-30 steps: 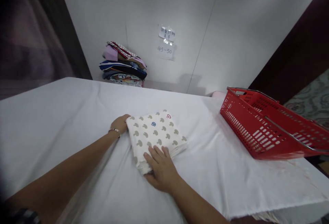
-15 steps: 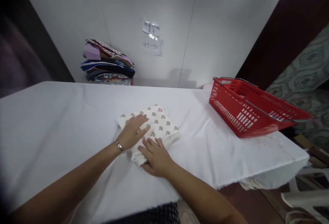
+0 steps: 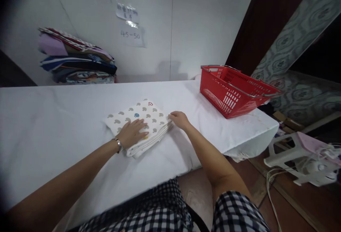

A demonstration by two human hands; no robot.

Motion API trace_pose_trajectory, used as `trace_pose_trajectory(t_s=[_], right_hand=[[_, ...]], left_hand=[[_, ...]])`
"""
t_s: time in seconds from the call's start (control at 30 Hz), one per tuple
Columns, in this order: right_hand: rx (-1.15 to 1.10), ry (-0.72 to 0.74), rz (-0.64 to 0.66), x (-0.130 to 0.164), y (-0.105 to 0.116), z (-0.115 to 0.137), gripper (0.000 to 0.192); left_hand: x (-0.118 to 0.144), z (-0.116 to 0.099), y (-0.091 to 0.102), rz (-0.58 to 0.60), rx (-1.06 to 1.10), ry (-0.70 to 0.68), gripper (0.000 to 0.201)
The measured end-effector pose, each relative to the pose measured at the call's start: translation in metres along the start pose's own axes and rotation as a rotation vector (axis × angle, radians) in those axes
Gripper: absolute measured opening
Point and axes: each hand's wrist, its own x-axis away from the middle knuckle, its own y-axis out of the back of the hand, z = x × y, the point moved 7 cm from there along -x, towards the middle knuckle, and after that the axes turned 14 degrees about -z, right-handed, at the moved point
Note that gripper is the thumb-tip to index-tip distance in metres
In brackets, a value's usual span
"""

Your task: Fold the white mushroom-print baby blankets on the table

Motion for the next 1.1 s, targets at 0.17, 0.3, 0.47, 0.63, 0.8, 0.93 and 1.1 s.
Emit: trace_pose_trajectory(t_s=[0.17, 0.3, 0.47, 0.63, 0.8, 0.93, 1.1], right_hand=[[0.082, -0.077, 0.157, -0.003, -0.011, -0.005, 0.030], [0.088, -0.140, 0.201, -0.005, -0.019, -0.012, 0.020], [0.094, -0.139, 0.134, -0.009, -0.018, -0.016, 0.018], [0.089, -0.189, 0.214, -0.002, -0.018, -0.015, 0.024], [0.069, -0.221, 0.244, -0.002, -0.020, -0.007, 0.019], [0.062, -0.206, 0.171, -0.006, -0.021, -0.010, 0.014], [0.102, -0.216, 0.191, 0.000, -0.027, -0.023, 0.010]], left_hand=[[0.021, -0.033, 0.017, -0.124, 0.069, -0.104, 0.052], [0.032, -0.041, 0.008, -0.184, 0.038, -0.131, 0.032], [0.036, -0.042, 0.007, -0.239, 0.029, -0.160, 0.028], [0.038, -0.048, 0.011, -0.229, -0.015, -0.166, 0.029], [0.038, -0.050, 0.009, -0.234, -0.053, -0.178, 0.026], [0.039, -0.054, 0.007, -0.238, -0.071, -0.198, 0.027], [0.052, -0.054, 0.006, -0.268, -0.045, -0.231, 0.032]])
